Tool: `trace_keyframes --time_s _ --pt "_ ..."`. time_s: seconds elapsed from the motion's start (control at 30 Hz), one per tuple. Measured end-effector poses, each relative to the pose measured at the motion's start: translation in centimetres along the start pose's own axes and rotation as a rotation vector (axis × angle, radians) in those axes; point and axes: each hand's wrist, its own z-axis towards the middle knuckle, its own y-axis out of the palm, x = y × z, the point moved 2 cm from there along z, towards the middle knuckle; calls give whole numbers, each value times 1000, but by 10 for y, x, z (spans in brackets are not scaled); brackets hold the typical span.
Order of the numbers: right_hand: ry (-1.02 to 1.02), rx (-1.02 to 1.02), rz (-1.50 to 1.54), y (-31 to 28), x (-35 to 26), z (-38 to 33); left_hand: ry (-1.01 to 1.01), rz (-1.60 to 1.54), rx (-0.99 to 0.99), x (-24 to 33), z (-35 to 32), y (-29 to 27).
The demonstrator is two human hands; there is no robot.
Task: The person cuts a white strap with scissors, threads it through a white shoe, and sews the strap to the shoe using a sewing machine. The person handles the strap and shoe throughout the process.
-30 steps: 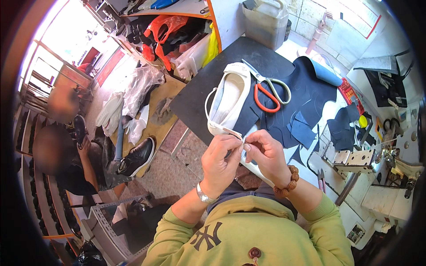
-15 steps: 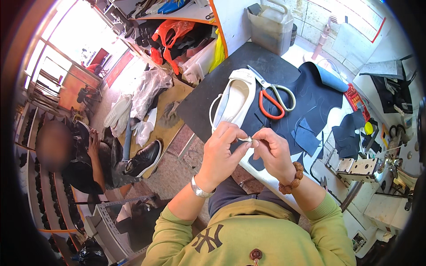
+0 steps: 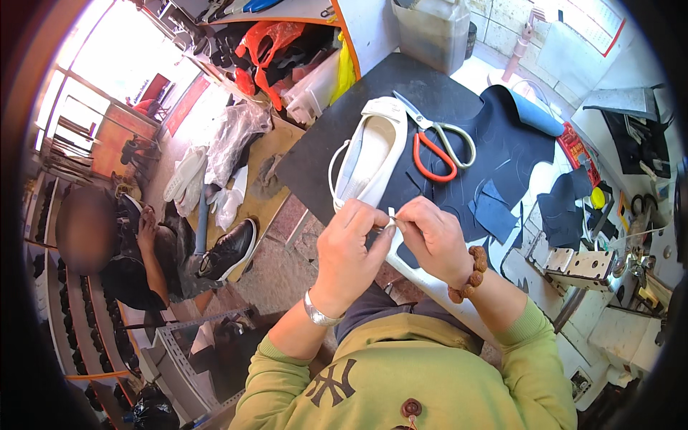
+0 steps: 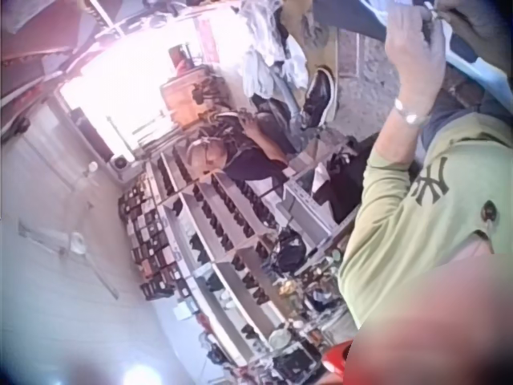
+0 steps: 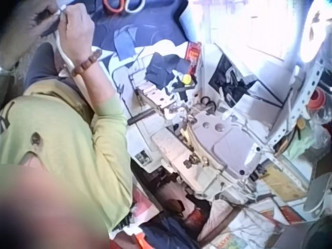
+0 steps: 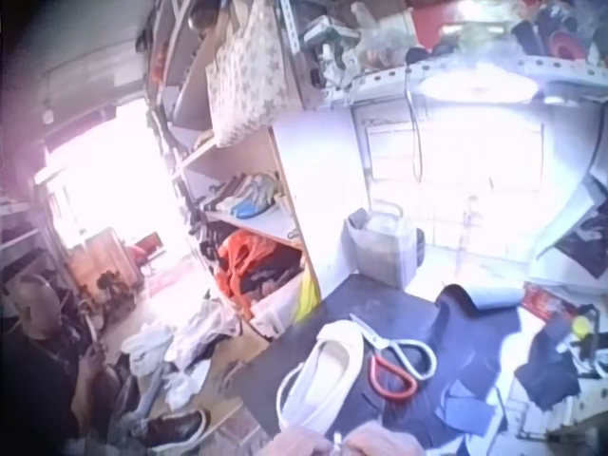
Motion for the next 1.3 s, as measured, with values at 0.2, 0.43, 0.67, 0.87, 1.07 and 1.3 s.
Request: trace_keyframes --time_s 0.2,0.43,0.67,0.87,1.07,1.3 --pt "-44 -38 -70 3 8 5 -93 -85 -3 -2 -7 -1" --pt "290 4 -35 -49 25 -2 -225 -430 -11 -9 -17 -5" --pt "631 -366 -357 -107 21 -99 -124 -291 4 -9 -19 1" --pt "619 -375 -529 -104 23 -137 -119 -427 28 -5 -20 6" --pt "666 -231 -546 -111 14 -141 -136 -472 47 -5 -21 4" --pt "472 -177 -515 -73 -10 -152 -162 -524 72 -7 -24 5"
